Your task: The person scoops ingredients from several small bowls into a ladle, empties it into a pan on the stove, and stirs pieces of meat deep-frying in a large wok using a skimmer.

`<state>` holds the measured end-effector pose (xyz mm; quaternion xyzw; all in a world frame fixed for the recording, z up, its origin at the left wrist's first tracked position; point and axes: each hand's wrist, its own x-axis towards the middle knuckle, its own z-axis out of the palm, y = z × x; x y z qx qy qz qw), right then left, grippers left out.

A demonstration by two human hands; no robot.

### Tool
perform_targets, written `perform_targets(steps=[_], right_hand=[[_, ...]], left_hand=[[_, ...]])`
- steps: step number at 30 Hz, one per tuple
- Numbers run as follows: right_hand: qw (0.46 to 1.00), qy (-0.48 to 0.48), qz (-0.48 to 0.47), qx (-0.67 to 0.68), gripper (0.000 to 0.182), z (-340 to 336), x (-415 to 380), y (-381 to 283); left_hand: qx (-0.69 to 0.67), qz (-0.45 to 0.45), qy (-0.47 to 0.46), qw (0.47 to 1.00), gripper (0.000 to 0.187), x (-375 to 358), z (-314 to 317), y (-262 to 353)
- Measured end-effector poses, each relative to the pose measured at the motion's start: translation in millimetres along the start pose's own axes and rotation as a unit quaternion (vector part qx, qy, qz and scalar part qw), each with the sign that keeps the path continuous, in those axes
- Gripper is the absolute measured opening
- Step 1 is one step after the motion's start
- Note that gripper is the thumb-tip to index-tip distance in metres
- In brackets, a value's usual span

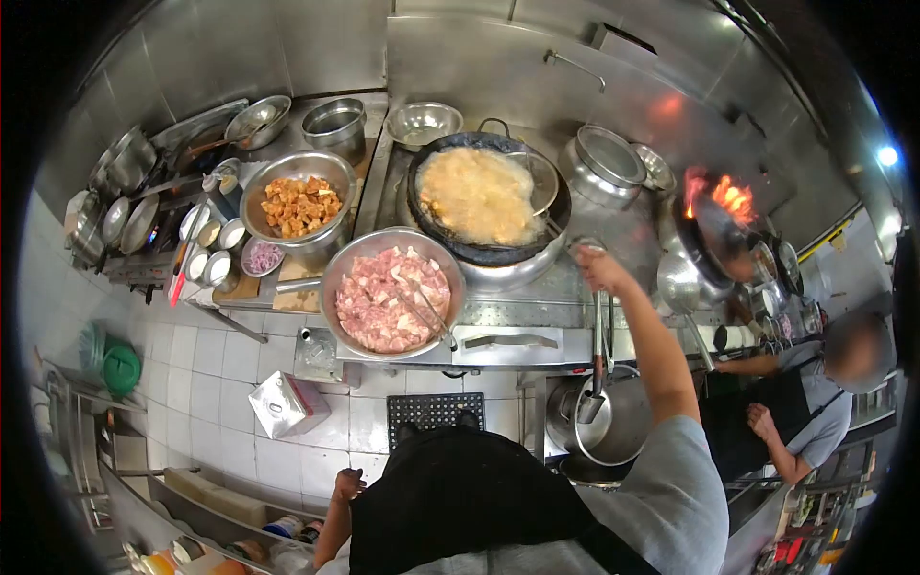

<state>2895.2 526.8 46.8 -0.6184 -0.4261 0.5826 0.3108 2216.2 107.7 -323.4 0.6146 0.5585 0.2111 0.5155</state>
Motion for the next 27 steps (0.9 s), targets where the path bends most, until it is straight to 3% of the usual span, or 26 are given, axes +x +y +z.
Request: perform_targets(steps=[1, 5, 6, 8, 10, 13, 15, 16, 19, 22, 24, 25, 27], right_hand=[[0.999, -0.017, 0.016, 0.029, 0.054, 3, 5, -2], [0.991, -0.061, 0.047, 0.112, 0.054, 18, -7, -7], [0.990, -0.068, 0.042, 0.117, 0.052, 18, -2, -4], [0.986, -0.074, 0.061, 0.137, 0.051, 31, 5, 0], [0.985, -0.064, 0.044, 0.152, 0.051, 35, -4, -5], [0.989, -0.058, 0.008, 0.137, 0.051, 38, -32, -18], [0.988, -0.063, -0.012, 0.139, 0.049, 24, -36, -11], [0.993, -0.044, -0.017, 0.108, 0.049, 14, -37, -9], [0.999, 0.014, -0.042, 0.008, 0.047, 2, -61, -21], [0.987, 0.045, -0.094, -0.118, 0.044, -17, -67, -31], [0.923, 0.093, -0.201, -0.315, 0.044, -19, -75, -43], [0.902, 0.110, -0.207, -0.363, 0.044, -16, -82, -51], [0.852, 0.136, -0.242, -0.444, 0.042, -9, -94, -64]], left_hand=[[-0.053, -0.039, 0.007, 0.998, 0.032, 2, 4, 9], [0.010, 0.012, 0.001, 1.000, 0.031, 5, -1, 31], [0.000, -0.021, 0.009, 1.000, 0.030, 7, 2, 30], [0.081, -0.006, 0.010, 0.997, 0.029, 7, 7, 25], [0.260, 0.090, -0.008, 0.961, 0.029, 6, 4, 18], [0.185, 0.028, 0.003, 0.982, 0.033, 6, 3, 12], [0.301, 0.044, -0.046, 0.952, 0.033, 10, -2, 10], [0.357, 0.052, -0.071, 0.930, 0.034, 13, -3, 9], [0.144, -0.096, -0.040, 0.984, 0.033, 12, -5, 25], [0.374, 0.118, -0.078, 0.916, 0.030, 24, -6, 12], [0.321, 0.068, -0.069, 0.942, 0.030, 28, -7, 18], [0.293, 0.042, -0.063, 0.953, 0.030, 32, -8, 22], [0.344, 0.116, -0.081, 0.928, 0.031, 42, -10, 23]])
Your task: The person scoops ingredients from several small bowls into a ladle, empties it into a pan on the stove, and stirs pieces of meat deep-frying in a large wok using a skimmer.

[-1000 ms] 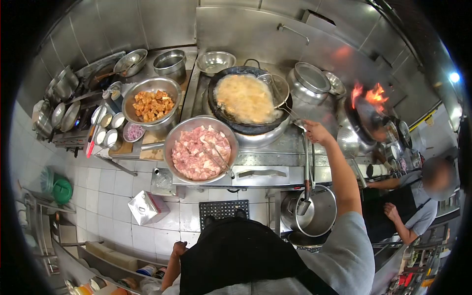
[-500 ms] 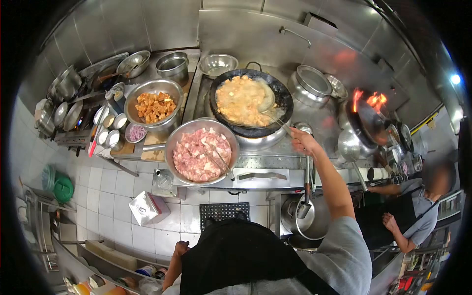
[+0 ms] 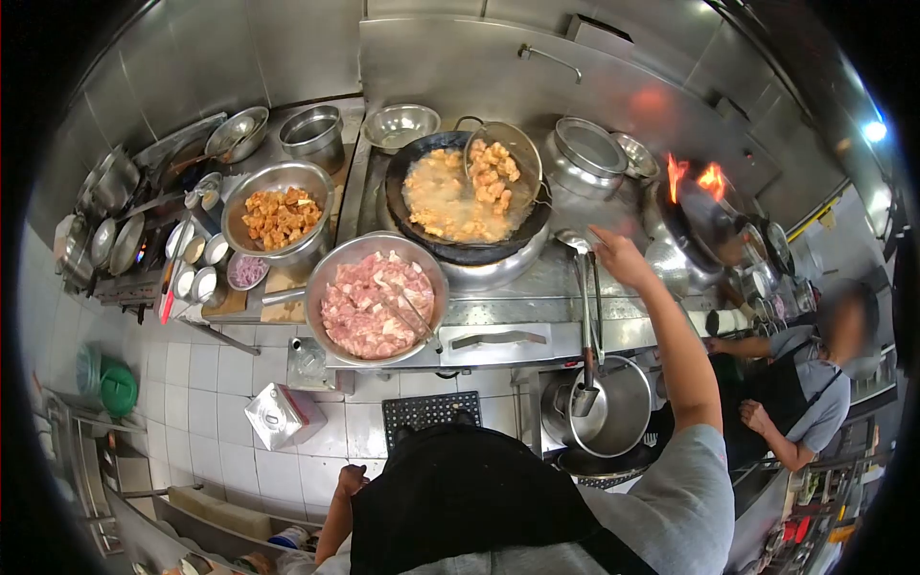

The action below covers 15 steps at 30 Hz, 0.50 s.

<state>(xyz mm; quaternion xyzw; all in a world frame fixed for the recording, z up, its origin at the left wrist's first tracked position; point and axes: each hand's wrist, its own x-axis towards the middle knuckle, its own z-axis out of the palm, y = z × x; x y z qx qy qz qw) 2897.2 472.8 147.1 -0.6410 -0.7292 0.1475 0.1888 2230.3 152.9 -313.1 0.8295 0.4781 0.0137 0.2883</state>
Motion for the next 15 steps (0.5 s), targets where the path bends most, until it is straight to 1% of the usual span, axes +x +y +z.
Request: perform_targets(steps=[1, 2, 3, 4, 6, 8, 10, 11, 12, 13, 14, 15], right_hand=[[0.999, 0.016, -0.034, -0.039, 0.042, -2, 1, -1], [0.994, 0.031, -0.069, -0.077, 0.041, -3, 2, -4], [0.992, 0.030, -0.062, -0.102, 0.042, -4, 1, -8], [0.990, 0.028, -0.057, -0.127, 0.042, -5, 1, -12], [0.984, 0.034, -0.044, -0.169, 0.044, -12, -1, -22], [0.977, 0.051, -0.029, -0.204, 0.047, -24, -4, -30], [0.979, 0.068, -0.061, -0.184, 0.049, -46, -13, -44], [0.979, 0.077, -0.076, -0.174, 0.050, -52, -18, -48], [0.975, 0.064, -0.074, -0.200, 0.051, -54, -22, -48], [0.971, 0.051, -0.071, -0.225, 0.051, -54, -26, -48], [0.965, 0.037, -0.068, -0.250, 0.052, -54, -30, -48], [0.959, 0.020, -0.068, -0.274, 0.053, -44, -29, -46]], left_hand=[[0.029, 0.036, 0.001, 0.999, 0.031, 5, -1, -1], [-0.079, -0.031, 0.002, 0.996, 0.032, 8, -1, -2], [-0.186, -0.098, 0.002, 0.978, 0.034, 11, 0, -1], [-0.292, -0.165, 0.003, 0.942, 0.036, 13, 2, 0], [-0.402, -0.228, 0.012, 0.887, 0.037, 11, 4, 4], [-0.421, -0.228, 0.028, 0.877, 0.036, 8, 5, 9], [-0.309, -0.151, 0.036, 0.938, 0.032, 2, 11, 7], [-0.180, -0.069, 0.035, 0.981, 0.030, -1, 12, 4], [-0.045, 0.016, 0.033, 0.998, 0.027, -2, 13, 2], [-0.001, -0.029, 0.021, 0.999, 0.023, -8, 18, 6], [0.020, -0.038, 0.012, 0.999, 0.025, -10, 50, -10], [0.042, -0.045, 0.002, 0.998, 0.026, -10, 65, -14]])
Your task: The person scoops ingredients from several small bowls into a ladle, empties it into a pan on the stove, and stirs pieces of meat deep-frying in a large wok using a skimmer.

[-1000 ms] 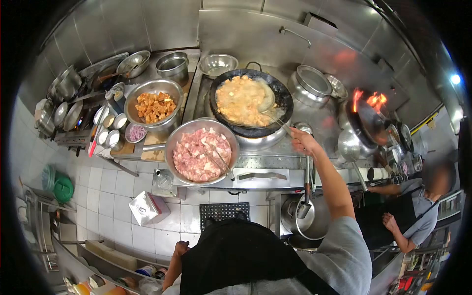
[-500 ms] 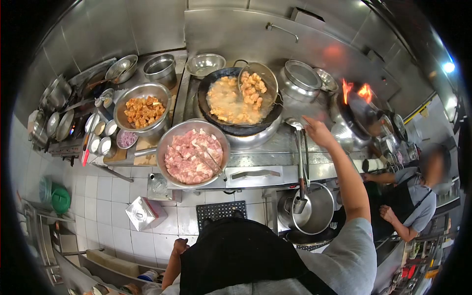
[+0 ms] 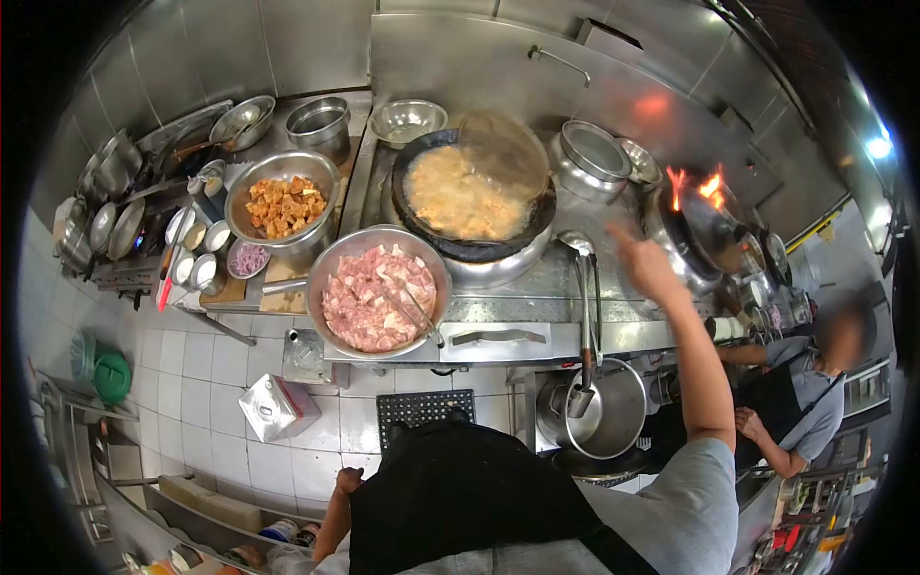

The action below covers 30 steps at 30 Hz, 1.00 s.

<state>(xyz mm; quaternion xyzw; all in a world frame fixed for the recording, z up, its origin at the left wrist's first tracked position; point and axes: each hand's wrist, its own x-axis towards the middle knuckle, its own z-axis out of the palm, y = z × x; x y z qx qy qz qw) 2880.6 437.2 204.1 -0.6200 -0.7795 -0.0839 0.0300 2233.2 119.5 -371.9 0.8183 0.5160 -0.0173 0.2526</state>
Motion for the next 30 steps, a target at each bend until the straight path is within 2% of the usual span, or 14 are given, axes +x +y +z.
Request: perform_targets(steps=[2, 5, 8, 11, 12, 13, 15, 17, 18, 19, 24, 26, 29, 30], right_hand=[[0.998, -0.037, -0.008, -0.047, 0.053, 44, 7, -15], [0.999, -0.037, 0.034, -0.019, 0.053, 76, 26, -49], [0.999, -0.014, 0.015, -0.047, 0.052, 30, 35, -51], [0.999, 0.003, 0.025, -0.037, 0.051, -8, 24, -40], [0.999, -0.010, 0.022, -0.045, 0.051, -8, 26, -39], [0.998, -0.022, 0.022, -0.052, 0.051, -7, 26, -39], [0.997, -0.043, 0.027, -0.060, 0.052, 8, 28, -39], [0.995, -0.062, 0.033, -0.067, 0.053, 50, 41, -38], [0.996, -0.046, 0.029, -0.066, 0.055, 49, 45, -37], [0.997, -0.029, 0.022, -0.064, 0.056, 48, 51, -37], [0.997, -0.014, 0.038, -0.060, 0.065, -14, 38, -52], [0.996, -0.044, 0.020, -0.070, 0.063, -10, 45, -55], [0.994, -0.073, 0.010, -0.083, 0.059, 26, 58, -72], [0.993, -0.078, 0.006, -0.089, 0.058, 34, 62, -78]], left_hand=[[-0.004, -0.002, -0.059, 0.998, 0.033, 6, -8, 9], [-0.161, -0.198, -0.068, 0.964, 0.037, 6, -12, 12], [-0.185, -0.024, 0.007, 0.982, 0.037, -14, -44, 3], [-0.552, -0.334, 0.016, 0.764, 0.037, 2, -56, 15], [-0.578, -0.346, 0.015, 0.739, 0.031, 2, -62, 16], [-0.569, -0.353, 0.037, 0.741, 0.031, 6, -65, 22], [-0.384, -0.187, 0.000, 0.904, 0.033, 6, -60, 15], [-0.132, -0.027, -0.023, 0.991, 0.037, 7, -49, 7], [0.007, 0.050, -0.040, 0.998, 0.040, 9, -49, 8], [-0.072, -0.034, -0.091, 0.993, 0.044, 7, -47, 11], [0.013, 0.007, -0.061, 0.998, 0.029, 6, -55, 13], [-0.278, -0.193, -0.084, 0.937, 0.027, 5, -54, 19], [-0.273, -0.121, -0.050, 0.953, 0.031, 1, -53, 11], [-0.164, -0.025, -0.021, 0.986, 0.031, 2, -49, 6]])
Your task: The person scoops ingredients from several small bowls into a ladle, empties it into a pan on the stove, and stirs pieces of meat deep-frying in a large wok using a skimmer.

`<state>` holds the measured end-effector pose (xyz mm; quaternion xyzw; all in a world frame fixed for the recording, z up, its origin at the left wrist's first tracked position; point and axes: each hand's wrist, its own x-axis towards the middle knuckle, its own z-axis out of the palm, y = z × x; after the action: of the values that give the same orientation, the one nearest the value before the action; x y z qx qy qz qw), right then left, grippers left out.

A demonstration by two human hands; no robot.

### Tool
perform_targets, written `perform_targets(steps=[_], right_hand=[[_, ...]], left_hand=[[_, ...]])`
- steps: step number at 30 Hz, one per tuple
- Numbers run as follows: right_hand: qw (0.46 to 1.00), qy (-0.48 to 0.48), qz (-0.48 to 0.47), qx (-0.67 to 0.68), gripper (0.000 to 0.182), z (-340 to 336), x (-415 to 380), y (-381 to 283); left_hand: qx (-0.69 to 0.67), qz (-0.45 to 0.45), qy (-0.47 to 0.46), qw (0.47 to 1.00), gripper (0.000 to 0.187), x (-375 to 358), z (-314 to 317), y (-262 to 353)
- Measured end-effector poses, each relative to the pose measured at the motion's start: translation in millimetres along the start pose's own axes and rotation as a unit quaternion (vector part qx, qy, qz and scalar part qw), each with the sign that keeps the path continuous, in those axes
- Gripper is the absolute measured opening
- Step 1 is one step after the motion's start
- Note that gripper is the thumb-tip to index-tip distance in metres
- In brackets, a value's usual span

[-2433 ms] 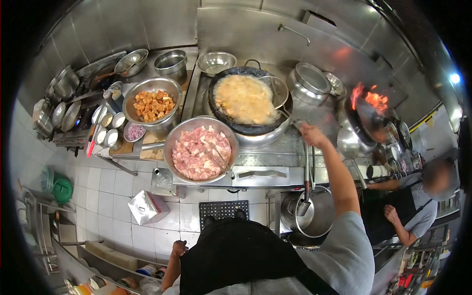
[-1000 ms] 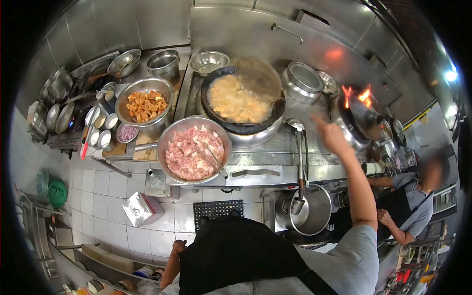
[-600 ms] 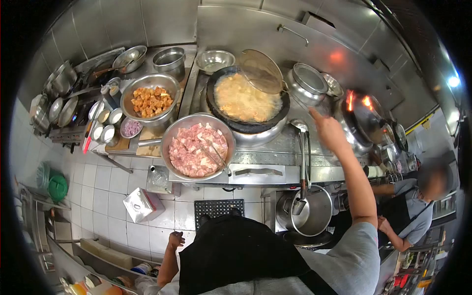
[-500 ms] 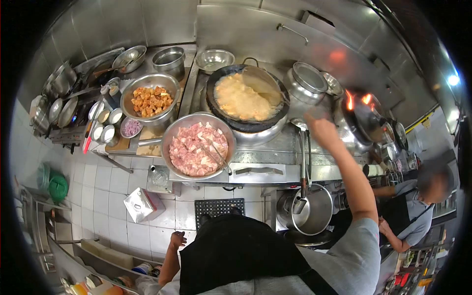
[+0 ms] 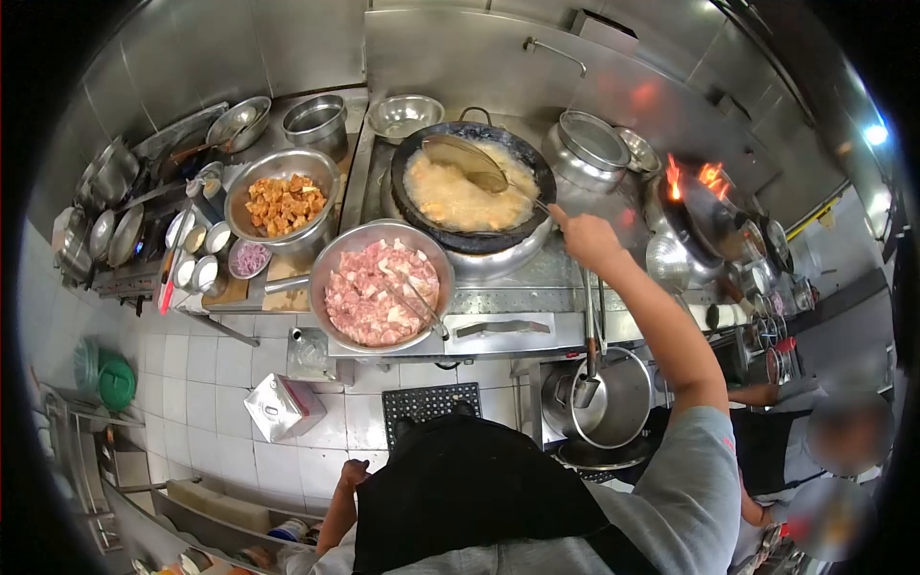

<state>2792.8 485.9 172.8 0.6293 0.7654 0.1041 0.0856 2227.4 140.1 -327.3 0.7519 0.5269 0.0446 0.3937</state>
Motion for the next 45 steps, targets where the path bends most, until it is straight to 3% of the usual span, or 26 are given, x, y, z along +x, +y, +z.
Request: perform_targets(steps=[2, 4, 7, 9, 10, 12, 13, 17, 18, 19, 20, 21, 23, 25, 27, 29, 32, 33, 35, 38, 41, 43, 44, 45], right_hand=[[1.000, 0.020, 0.001, 0.000, 0.055, -8, 0, 8], [1.000, 0.025, 0.000, -0.015, 0.053, -27, -7, 18], [0.999, 0.047, -0.007, -0.002, 0.055, -64, -34, 21], [0.998, 0.053, -0.019, 0.041, 0.057, -75, -46, 23], [0.997, 0.058, -0.030, 0.042, 0.056, -70, -48, 22], [0.998, 0.034, -0.032, 0.030, 0.055, -45, -40, 11], [0.999, 0.023, -0.032, 0.023, 0.055, -31, -35, 4], [0.999, 0.046, -0.022, -0.001, 0.055, -27, -27, 14], [0.998, 0.055, -0.018, 0.034, 0.053, -38, -29, 20], [0.995, 0.088, -0.006, 0.039, 0.051, -23, -25, 39], [0.996, 0.065, 0.035, 0.046, 0.045, -58, -34, 29], [0.987, 0.126, -0.003, 0.097, 0.041, -48, -31, 50], [0.982, 0.145, 0.018, 0.117, 0.040, -34, -19, 80], [0.987, 0.106, 0.065, 0.102, 0.038, -21, -12, 96], [0.987, 0.082, 0.107, 0.090, 0.036, 6, -6, 113], [0.987, 0.048, 0.107, 0.110, 0.036, 34, -2, 112], [0.960, 0.181, -0.035, 0.209, 0.041, 128, 4, 120], [0.940, 0.084, 0.051, 0.327, 0.042, 118, -2, 105], [0.813, -0.112, 0.215, 0.529, 0.045, 84, -14, 55], [0.667, -0.178, 0.216, 0.691, 0.050, 100, -13, 41], [0.623, -0.193, 0.213, 0.728, 0.052, 106, -1, 38], [0.651, -0.187, 0.203, 0.707, 0.045, 113, 7, 40], [0.665, -0.184, 0.196, 0.697, 0.043, 117, 13, 41], [0.717, -0.182, 0.196, 0.644, 0.037, 116, 21, 43]], left_hand=[[0.199, 0.162, 0.015, 0.966, 0.033, 11, 10, -23], [-0.054, 0.001, 0.008, 0.999, 0.032, 9, 8, -18], [-0.244, -0.118, 0.027, 0.962, 0.034, 8, 6, -6], [-0.280, -0.140, 0.035, 0.949, 0.032, 2, 4, 2], [-0.266, -0.133, 0.035, 0.954, 0.030, -1, 2, 7], [-0.100, -0.039, 0.014, 0.994, 0.026, -5, 4, 6], [0.099, 0.074, 0.039, 0.992, 0.024, -5, 9, -1], [0.028, -0.044, -0.075, 0.996, 0.033, -4, -15, -1], [0.225, 0.048, -0.074, 0.970, 0.030, 4, -6, -13], [0.012, -0.049, -0.050, 0.997, 0.031, 1, -8, -14], [-0.205, -0.128, 0.012, 0.970, 0.032, -2, -11, -14], [-0.214, -0.117, 0.028, 0.969, 0.032, -4, -14, -13], [-0.233, -0.095, 0.058, 0.966, 0.034, -8, -22, -11], [-0.300, -0.194, 0.040, 0.933, 0.036, -7, -27, -2], [-0.098, -0.022, 0.026, 0.995, 0.036, -9, -26, -11], [0.082, 0.129, 0.071, 0.986, 0.034, -9, -3, -40], [0.125, 0.041, -0.020, 0.991, 0.027, -18, 9, -59], [0.131, 0.049, -0.008, 0.990, 0.025, -21, 11, -63], [0.142, 0.064, 0.018, 0.988, 0.021, -31, 8, -67], [0.113, 0.057, 0.012, 0.992, 0.023, -46, -1, -76], [0.156, 0.091, 0.006, 0.984, 0.026, -57, -21, -75], [0.140, 0.130, 0.035, 0.981, 0.027, -58, -56, -55], [0.132, 0.100, 0.010, 0.986, 0.027, -54, -69, -42], [0.122, 0.069, -0.014, 0.990, 0.027, -49, -86, -18]])
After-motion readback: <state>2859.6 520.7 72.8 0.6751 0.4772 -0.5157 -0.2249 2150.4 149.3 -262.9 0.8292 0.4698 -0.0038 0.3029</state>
